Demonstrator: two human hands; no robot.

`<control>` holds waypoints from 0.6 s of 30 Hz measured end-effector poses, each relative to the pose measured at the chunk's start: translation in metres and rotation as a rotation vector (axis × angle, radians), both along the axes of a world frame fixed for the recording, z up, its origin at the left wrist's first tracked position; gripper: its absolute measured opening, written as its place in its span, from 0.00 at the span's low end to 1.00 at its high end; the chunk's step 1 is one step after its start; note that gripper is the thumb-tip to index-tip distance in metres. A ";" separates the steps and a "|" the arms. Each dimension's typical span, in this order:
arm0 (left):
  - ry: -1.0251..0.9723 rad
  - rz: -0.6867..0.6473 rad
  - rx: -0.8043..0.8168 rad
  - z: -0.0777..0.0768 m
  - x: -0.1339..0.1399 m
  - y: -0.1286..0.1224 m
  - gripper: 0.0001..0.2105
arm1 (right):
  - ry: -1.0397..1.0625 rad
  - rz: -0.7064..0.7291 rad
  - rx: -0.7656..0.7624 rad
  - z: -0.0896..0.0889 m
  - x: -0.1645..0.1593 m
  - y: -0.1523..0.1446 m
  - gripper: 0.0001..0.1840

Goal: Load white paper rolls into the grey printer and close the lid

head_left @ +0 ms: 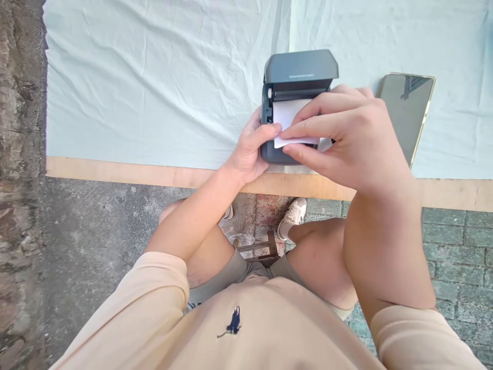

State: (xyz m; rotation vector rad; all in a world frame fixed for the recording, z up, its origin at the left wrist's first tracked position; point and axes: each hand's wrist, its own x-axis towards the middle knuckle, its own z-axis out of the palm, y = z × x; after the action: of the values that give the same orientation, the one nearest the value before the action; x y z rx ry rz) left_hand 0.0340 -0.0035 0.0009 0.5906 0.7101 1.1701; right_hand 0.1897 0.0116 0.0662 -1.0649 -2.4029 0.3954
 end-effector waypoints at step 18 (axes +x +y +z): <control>0.067 -0.059 0.048 -0.002 -0.001 -0.004 0.13 | 0.127 -0.089 0.013 -0.006 0.017 0.011 0.19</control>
State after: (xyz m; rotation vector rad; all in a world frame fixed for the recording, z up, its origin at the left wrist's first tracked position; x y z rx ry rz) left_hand 0.0328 -0.0079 -0.0008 0.6898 0.7181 1.1190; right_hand 0.2070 0.0227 0.0597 -1.1026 -2.2355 0.4040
